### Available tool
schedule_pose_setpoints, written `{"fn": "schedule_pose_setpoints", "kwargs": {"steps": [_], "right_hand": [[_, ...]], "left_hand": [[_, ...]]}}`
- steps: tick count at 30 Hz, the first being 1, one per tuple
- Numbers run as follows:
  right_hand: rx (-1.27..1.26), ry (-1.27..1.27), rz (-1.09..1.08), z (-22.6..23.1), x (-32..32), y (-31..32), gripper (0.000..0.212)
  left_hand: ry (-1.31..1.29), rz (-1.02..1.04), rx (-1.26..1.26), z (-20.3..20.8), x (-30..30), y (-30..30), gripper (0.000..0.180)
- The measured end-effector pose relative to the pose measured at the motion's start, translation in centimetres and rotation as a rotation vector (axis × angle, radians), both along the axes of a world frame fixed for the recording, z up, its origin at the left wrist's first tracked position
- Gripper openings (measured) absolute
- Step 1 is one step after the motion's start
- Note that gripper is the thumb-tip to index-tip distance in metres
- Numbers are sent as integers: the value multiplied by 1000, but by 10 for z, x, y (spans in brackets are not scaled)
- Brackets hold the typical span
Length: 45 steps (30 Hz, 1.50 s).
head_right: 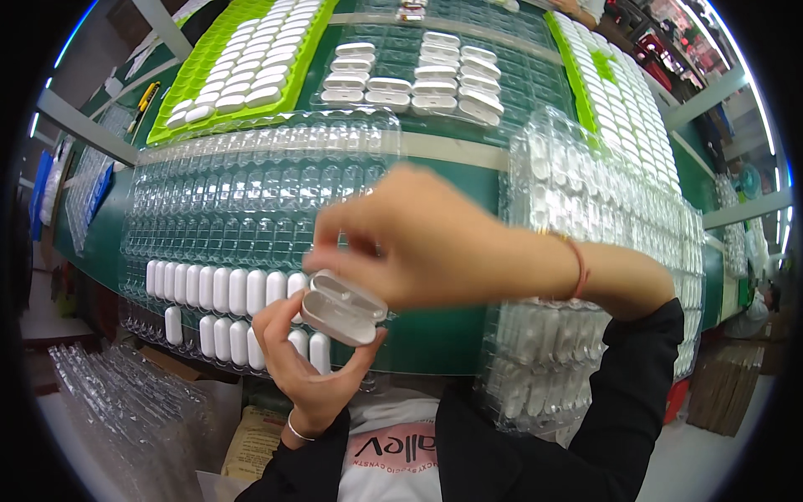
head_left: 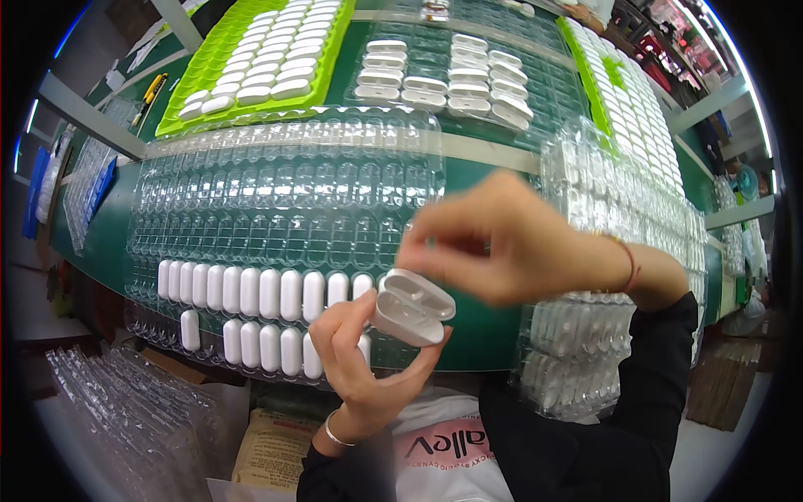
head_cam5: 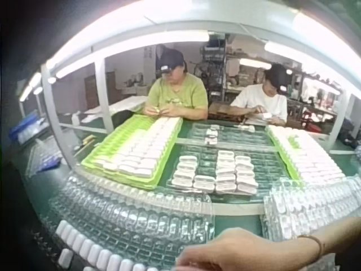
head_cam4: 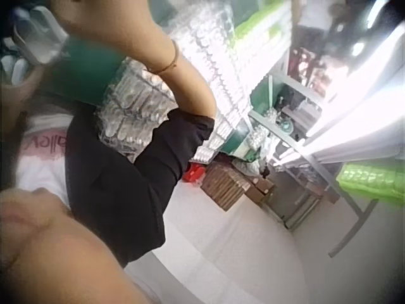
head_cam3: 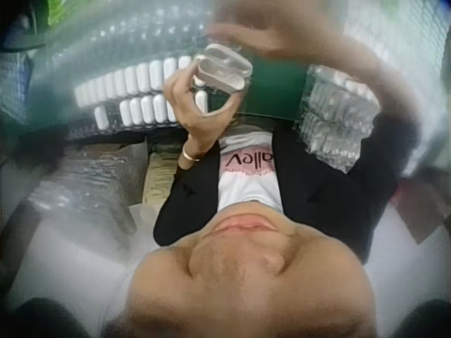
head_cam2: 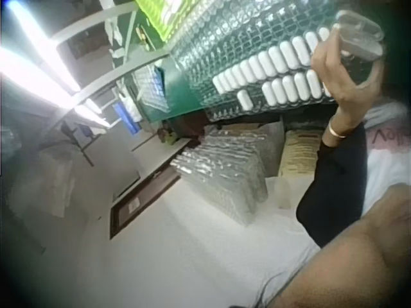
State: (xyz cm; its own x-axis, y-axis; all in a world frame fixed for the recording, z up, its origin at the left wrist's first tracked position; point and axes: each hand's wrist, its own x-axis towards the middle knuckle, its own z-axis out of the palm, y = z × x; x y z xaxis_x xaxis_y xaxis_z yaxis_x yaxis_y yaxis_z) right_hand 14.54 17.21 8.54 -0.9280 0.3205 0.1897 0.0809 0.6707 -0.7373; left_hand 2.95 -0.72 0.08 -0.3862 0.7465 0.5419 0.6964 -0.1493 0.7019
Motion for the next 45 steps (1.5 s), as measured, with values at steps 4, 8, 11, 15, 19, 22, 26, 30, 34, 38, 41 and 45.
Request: {"fn": "schedule_pose_setpoints", "kwargs": {"steps": [4,8,11,15,19,22,26,30,34,38,41,45], "right_hand": [[270,-107,-283,-15,-48,122,20],[654,-362,-627,-44,-42,273,20],[752,-351,-825,-82,-43,360,20],[768,-461,-854,-104,-77,396,25],[898,-625,-737,-117,-91,401,20],[983,-560,-743,-128,-85,406,20],[859,-257,-867,-115,-75,398,20],[525,-80,-759,-68,-78,366,26],[-175,90,-458,-34,-58,276,32],[-483,62,-298,-2,5,138,35],[-484,59,-287,-8,32,54,37],[-643,144,-350,-30,72,-15,39]], "left_hand": [[-21,-37,-34,0,-17,-5,74],[-85,-96,-76,-5,-31,-4,80],[-105,-109,-55,-7,-42,0,79],[-36,-128,-109,4,-54,1,74],[-50,-160,-105,-1,-59,3,88],[-78,-69,-131,-10,-55,2,89],[-83,-89,-111,-7,-55,0,90],[-93,-126,-49,-4,-56,-1,89],[-103,-144,-64,-1,-48,-5,83],[-165,-103,89,-1,-29,3,79],[-54,-56,48,1,-19,0,78],[-16,-175,39,-1,6,6,73]]}}
